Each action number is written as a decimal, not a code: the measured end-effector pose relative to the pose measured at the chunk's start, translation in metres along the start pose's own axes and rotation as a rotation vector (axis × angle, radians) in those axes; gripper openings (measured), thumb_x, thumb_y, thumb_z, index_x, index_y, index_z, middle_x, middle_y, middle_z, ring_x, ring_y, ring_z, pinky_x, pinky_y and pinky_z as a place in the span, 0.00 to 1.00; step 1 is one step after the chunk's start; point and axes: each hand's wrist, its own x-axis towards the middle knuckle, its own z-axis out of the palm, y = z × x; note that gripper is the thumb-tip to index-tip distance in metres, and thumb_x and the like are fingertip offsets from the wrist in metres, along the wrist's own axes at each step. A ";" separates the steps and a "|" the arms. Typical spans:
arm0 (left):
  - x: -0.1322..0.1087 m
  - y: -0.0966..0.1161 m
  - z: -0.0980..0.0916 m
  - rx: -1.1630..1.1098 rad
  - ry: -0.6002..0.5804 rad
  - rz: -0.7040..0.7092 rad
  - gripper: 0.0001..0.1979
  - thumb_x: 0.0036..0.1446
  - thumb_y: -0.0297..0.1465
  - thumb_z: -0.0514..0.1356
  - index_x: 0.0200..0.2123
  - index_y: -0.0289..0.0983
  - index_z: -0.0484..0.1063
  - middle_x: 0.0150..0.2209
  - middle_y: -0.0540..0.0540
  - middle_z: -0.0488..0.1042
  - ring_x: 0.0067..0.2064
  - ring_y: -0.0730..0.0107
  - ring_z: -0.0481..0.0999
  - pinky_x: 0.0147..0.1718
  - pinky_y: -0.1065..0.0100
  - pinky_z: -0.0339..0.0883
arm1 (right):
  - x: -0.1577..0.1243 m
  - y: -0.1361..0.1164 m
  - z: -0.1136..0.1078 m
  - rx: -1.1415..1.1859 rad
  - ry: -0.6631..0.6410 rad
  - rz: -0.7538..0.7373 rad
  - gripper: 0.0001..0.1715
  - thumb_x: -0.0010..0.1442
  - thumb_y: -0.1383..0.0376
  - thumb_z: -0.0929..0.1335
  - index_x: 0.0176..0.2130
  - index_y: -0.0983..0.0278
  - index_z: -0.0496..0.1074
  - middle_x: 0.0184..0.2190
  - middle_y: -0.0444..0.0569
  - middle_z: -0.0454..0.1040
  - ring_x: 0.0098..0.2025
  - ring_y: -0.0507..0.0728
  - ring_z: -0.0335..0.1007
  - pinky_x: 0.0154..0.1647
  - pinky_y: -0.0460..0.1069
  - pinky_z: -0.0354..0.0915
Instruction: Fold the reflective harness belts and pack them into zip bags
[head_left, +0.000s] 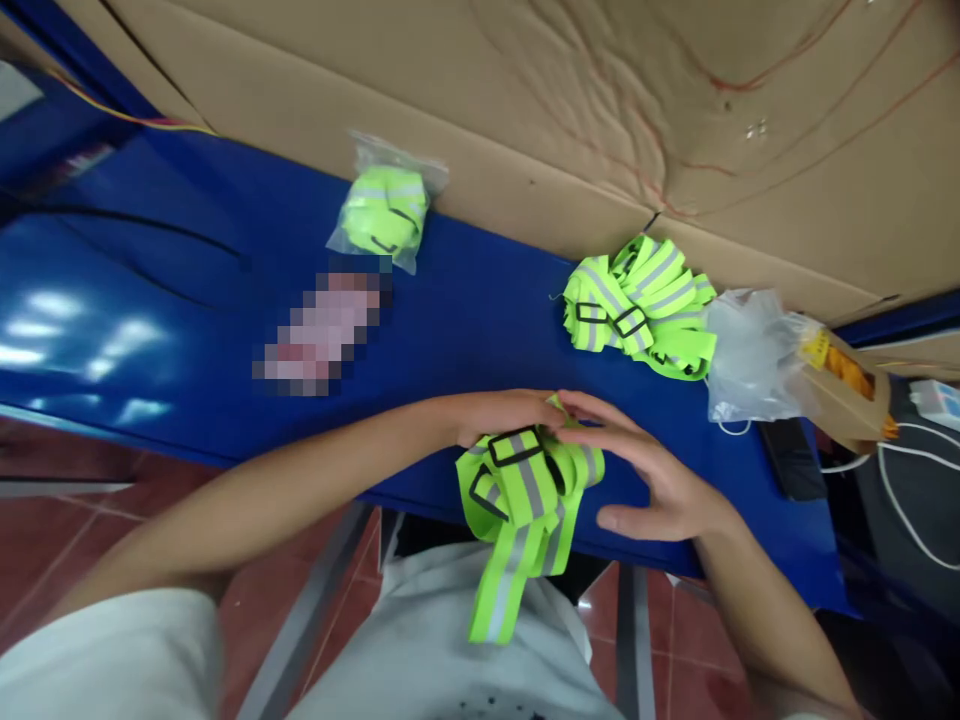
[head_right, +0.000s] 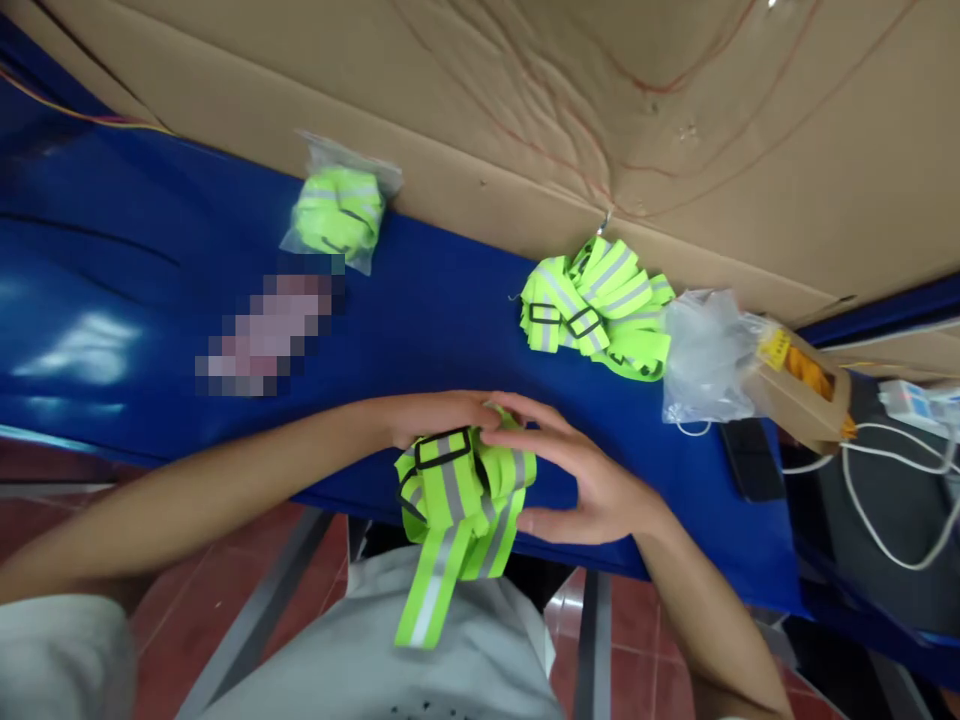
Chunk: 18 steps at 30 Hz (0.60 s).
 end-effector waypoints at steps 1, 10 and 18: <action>0.000 0.000 0.002 -0.007 0.012 0.019 0.10 0.49 0.32 0.63 0.37 0.37 0.77 0.31 0.51 0.77 0.28 0.72 0.73 0.28 0.71 0.68 | 0.000 -0.001 0.003 -0.077 0.081 -0.037 0.39 0.65 0.52 0.72 0.69 0.59 0.63 0.73 0.59 0.57 0.73 0.67 0.57 0.70 0.63 0.62; -0.002 -0.015 0.018 0.034 -0.082 -0.024 0.07 0.59 0.35 0.61 0.38 0.38 0.74 0.38 0.51 0.76 0.41 0.69 0.73 0.42 0.68 0.69 | 0.012 -0.021 0.033 -0.380 0.190 -0.302 0.28 0.66 0.44 0.70 0.55 0.60 0.78 0.47 0.50 0.81 0.49 0.57 0.76 0.57 0.54 0.70; -0.006 -0.009 0.010 0.259 -0.056 0.146 0.22 0.70 0.48 0.51 0.38 0.40 0.78 0.35 0.48 0.80 0.37 0.66 0.77 0.39 0.68 0.71 | -0.001 -0.012 0.013 0.233 0.395 0.277 0.15 0.69 0.54 0.70 0.50 0.56 0.81 0.40 0.48 0.84 0.39 0.58 0.82 0.39 0.52 0.76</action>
